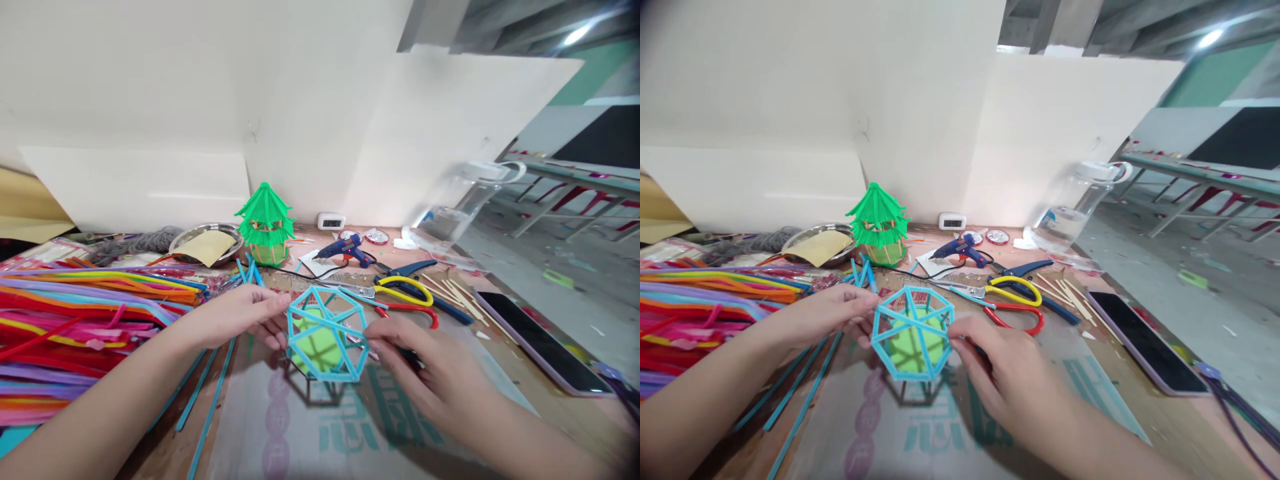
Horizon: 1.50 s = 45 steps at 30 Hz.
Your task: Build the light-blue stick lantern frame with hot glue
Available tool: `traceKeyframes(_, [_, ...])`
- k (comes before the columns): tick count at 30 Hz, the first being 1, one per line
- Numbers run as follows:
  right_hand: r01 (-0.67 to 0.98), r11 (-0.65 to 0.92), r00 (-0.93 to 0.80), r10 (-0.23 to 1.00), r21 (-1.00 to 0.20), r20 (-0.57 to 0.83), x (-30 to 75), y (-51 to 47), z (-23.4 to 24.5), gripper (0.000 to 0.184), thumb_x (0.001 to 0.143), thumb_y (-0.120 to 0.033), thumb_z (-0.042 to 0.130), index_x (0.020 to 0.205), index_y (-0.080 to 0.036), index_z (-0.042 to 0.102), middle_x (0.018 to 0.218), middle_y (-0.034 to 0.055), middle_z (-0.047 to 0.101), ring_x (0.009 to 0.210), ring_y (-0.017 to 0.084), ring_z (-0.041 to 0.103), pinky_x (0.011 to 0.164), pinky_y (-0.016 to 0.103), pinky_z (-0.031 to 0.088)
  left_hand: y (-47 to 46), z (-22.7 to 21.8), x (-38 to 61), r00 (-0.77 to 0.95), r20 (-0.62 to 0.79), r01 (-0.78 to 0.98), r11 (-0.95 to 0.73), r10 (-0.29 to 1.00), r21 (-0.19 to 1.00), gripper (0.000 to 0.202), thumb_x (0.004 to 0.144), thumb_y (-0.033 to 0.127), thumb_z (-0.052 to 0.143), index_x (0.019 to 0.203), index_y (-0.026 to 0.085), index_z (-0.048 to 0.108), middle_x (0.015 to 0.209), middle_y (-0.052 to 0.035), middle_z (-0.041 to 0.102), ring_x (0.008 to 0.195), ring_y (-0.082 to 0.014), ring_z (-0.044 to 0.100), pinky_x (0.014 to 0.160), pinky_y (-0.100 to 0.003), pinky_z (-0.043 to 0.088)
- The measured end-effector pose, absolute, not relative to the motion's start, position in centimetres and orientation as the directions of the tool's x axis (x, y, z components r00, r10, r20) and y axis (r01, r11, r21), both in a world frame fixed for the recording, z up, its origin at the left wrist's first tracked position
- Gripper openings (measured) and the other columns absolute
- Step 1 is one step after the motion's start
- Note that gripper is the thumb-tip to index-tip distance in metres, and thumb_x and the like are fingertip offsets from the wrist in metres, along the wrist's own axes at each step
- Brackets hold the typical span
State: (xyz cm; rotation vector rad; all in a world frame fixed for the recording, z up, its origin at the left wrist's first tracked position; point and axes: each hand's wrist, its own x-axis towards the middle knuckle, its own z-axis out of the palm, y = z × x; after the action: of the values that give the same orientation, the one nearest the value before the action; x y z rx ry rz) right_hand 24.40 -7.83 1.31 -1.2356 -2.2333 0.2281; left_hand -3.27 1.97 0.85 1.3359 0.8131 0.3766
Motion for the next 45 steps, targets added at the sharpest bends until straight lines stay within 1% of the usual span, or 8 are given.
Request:
traceKeyframes(11, [0.78,0.538,-0.408,0.825,-0.32,0.391,24.4,-8.4,3.5,0.019,0.094,-0.016,0.05,0.108,-0.026,0.056,0.097,-0.0012,0.071,0.082,0.013,0.067,0.07,0.023,0.049,2.4,0.6,-2.9,0.655,-0.328,0.242,0.222,0.68,0.944,0.041,0.083,0.054,0.064,0.085,0.015,0.075,0.081,-0.0071,0.076,0.072,-0.0172,0.071,0.067,-0.024,0.059])
traceKeyframes(15, [0.797,0.536,-0.413,0.82,-0.279,0.396,24.6,-8.6,4.0,0.017,0.092,-0.014,0.049,0.102,-0.025,0.058,0.093,-0.0009,0.072,0.08,0.014,0.067,0.07,0.025,0.049,2.5,0.3,-3.0,0.643,-0.355,0.253,0.25,0.678,0.935,0.042,0.082,0.055,0.065,0.086,0.014,0.074,0.083,-0.0084,0.076,0.073,-0.0183,0.072,0.068,-0.026,0.06])
traceKeyframes(22, [0.808,0.5,-0.409,0.857,-0.311,0.315,24.6,-8.4,3.7,0.016,0.092,-0.015,0.049,0.099,-0.024,0.061,0.091,-0.0001,0.072,0.079,0.015,0.066,0.069,0.027,0.048,2.5,0.2,-2.9,0.616,-0.377,0.263,0.27,0.692,0.926,0.043,0.078,0.056,0.068,0.082,0.013,0.073,0.08,-0.0083,0.075,0.073,-0.0196,0.071,0.069,-0.028,0.059])
traceKeyframes(29, [0.81,0.483,-0.389,0.867,-0.334,0.311,24.8,-8.2,3.7,0.017,0.092,-0.015,0.049,0.1,-0.023,0.062,0.092,0.0014,0.072,0.081,0.016,0.067,0.07,0.027,0.05,2.9,-0.6,-3.6,0.678,-0.367,0.215,0.306,0.637,0.928,0.045,0.081,0.056,0.067,0.089,0.012,0.072,0.084,-0.011,0.075,0.075,-0.0194,0.072,0.07,-0.027,0.059])
traceKeyframes(34, [0.808,0.509,-0.39,0.839,-0.296,0.379,25.1,-7.7,3.1,0.023,0.094,-0.015,0.048,0.109,-0.026,0.06,0.099,0.0017,0.073,0.086,0.017,0.068,0.074,0.029,0.051,3.0,-0.6,-3.7,0.697,-0.36,0.199,0.316,0.62,0.928,0.046,0.08,0.056,0.068,0.09,0.011,0.071,0.086,-0.011,0.075,0.077,-0.0187,0.072,0.071,-0.025,0.058])
traceKeyframes(41, [0.814,0.51,-0.391,0.835,-0.278,0.387,25.1,-7.8,2.8,0.022,0.094,-0.015,0.047,0.109,-0.024,0.061,0.098,0.0031,0.073,0.084,0.016,0.068,0.072,0.028,0.051,2.6,-0.5,-3.3,0.699,-0.352,0.176,0.327,0.623,0.928,0.06,0.081,0.07,0.055,0.086,0.011,0.067,0.081,-0.0119,0.073,0.072,-0.0196,0.071,0.067,-0.027,0.056])
traceKeyframes(43, [0.81,0.518,-0.4,0.83,-0.274,0.388,25.0,-8.0,3.0,0.02,0.094,-0.015,0.047,0.106,-0.024,0.061,0.097,0.0031,0.073,0.084,0.017,0.068,0.072,0.028,0.051,2.5,-0.2,-3.2,0.66,-0.376,0.216,0.316,0.65,0.924,0.065,0.08,0.076,0.049,0.085,0.013,0.065,0.076,-0.0098,0.072,0.067,-0.0197,0.068,0.062,-0.028,0.055])
traceKeyframes(45, [0.805,0.529,-0.411,0.824,-0.27,0.389,24.9,-8.1,3.0,0.02,0.094,-0.015,0.047,0.105,-0.024,0.06,0.096,0.0028,0.073,0.083,0.017,0.068,0.072,0.029,0.05,2.6,0.3,-3.2,0.552,-0.336,0.293,0.2,0.763,0.935,0.063,0.079,0.077,0.049,0.082,0.015,0.063,0.066,-0.0044,0.066,0.059,-0.0171,0.063,0.057,-0.026,0.051])
